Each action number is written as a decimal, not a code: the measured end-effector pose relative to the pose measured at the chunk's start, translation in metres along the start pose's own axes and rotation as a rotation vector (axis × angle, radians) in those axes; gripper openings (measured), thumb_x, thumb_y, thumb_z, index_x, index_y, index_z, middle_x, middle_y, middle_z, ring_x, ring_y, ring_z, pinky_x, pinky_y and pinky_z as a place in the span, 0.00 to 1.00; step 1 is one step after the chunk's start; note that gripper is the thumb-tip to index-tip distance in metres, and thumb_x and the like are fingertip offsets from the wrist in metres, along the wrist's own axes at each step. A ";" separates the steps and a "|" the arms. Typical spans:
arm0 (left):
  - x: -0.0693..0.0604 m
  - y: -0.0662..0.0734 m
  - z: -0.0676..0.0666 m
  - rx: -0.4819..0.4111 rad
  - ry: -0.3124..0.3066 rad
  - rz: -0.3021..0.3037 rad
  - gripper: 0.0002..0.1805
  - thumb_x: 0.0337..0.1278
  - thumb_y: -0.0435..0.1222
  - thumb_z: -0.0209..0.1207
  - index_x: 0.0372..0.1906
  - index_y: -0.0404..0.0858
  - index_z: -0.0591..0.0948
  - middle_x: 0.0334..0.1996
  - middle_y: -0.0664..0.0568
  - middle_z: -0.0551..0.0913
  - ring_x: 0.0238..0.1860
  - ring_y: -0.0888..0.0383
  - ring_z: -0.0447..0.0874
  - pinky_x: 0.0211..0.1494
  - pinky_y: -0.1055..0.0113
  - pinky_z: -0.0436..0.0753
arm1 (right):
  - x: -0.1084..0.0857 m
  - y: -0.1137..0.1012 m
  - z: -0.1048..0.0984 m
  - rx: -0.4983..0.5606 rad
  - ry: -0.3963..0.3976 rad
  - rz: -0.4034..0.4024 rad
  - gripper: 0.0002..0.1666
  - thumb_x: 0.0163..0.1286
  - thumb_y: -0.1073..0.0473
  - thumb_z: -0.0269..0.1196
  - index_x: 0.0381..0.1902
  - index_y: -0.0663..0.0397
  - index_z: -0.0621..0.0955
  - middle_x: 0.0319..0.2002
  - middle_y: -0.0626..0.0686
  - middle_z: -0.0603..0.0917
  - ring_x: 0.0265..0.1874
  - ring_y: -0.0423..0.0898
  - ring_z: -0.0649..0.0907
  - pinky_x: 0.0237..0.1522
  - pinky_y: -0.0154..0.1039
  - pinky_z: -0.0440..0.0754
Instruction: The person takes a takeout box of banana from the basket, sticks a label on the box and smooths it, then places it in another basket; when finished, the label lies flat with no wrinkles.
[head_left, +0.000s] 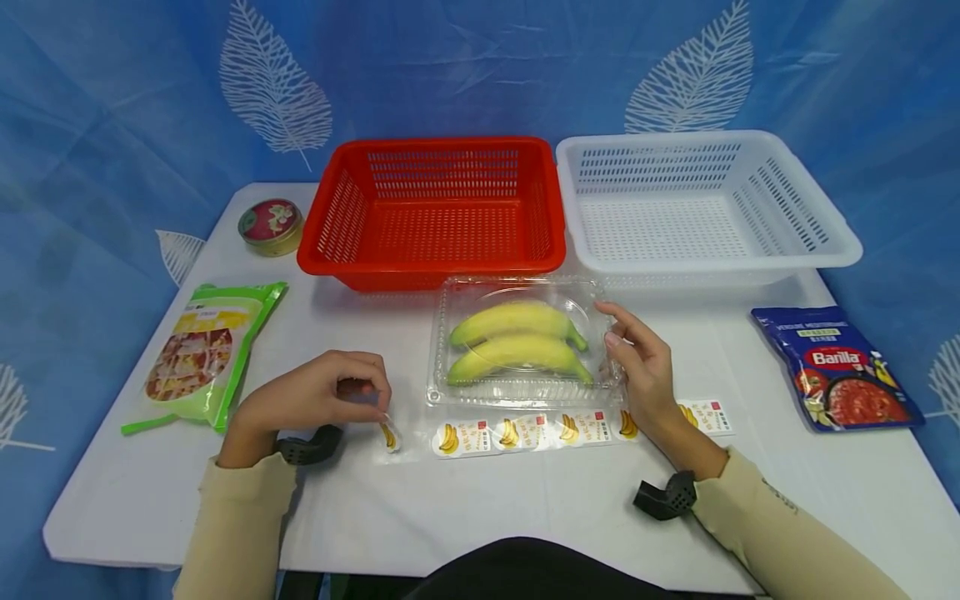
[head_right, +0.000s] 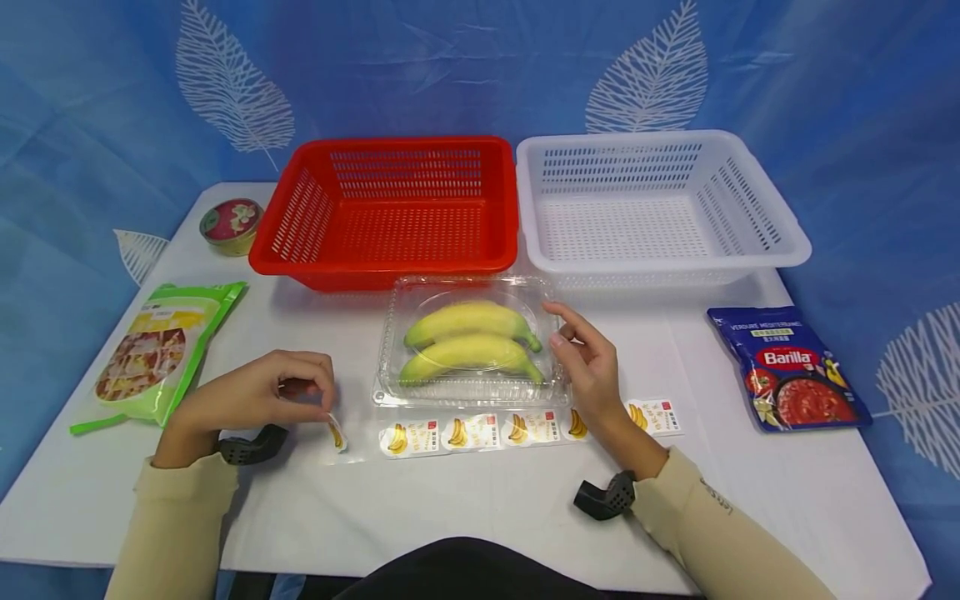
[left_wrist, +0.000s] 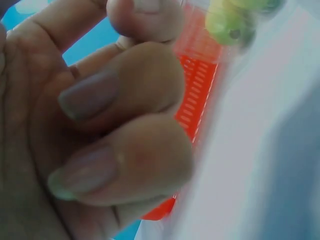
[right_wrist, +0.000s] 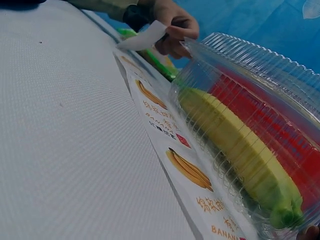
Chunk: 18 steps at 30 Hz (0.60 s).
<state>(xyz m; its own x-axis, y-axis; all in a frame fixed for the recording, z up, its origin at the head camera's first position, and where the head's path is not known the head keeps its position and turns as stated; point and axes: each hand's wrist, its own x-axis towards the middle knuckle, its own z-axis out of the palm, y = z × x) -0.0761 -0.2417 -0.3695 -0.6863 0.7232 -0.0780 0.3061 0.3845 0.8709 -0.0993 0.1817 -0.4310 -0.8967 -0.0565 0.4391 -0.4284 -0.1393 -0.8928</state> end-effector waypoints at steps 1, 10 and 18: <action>0.000 0.000 0.000 0.006 0.012 0.001 0.07 0.60 0.37 0.71 0.36 0.52 0.85 0.33 0.58 0.81 0.35 0.57 0.76 0.38 0.67 0.81 | 0.000 0.000 0.000 0.000 0.000 0.000 0.22 0.73 0.70 0.52 0.62 0.73 0.78 0.29 0.51 0.74 0.15 0.47 0.69 0.15 0.34 0.68; 0.004 0.004 -0.001 0.022 0.233 -0.108 0.07 0.59 0.34 0.72 0.36 0.48 0.84 0.25 0.53 0.73 0.28 0.52 0.70 0.29 0.67 0.72 | 0.000 -0.001 0.001 -0.017 0.017 0.019 0.22 0.73 0.71 0.52 0.62 0.74 0.78 0.29 0.52 0.74 0.17 0.42 0.69 0.18 0.30 0.70; 0.010 0.015 -0.005 0.003 0.362 -0.106 0.06 0.60 0.34 0.71 0.35 0.44 0.84 0.25 0.50 0.69 0.28 0.50 0.68 0.30 0.66 0.70 | 0.000 -0.004 0.003 -0.011 0.009 0.007 0.22 0.74 0.72 0.52 0.62 0.73 0.78 0.29 0.53 0.74 0.17 0.41 0.70 0.17 0.32 0.69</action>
<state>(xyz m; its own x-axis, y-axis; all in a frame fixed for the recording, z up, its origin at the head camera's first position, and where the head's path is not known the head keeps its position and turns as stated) -0.0815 -0.2314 -0.3550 -0.9028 0.4299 0.0095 0.2224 0.4480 0.8659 -0.0977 0.1792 -0.4272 -0.9006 -0.0488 0.4319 -0.4232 -0.1284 -0.8969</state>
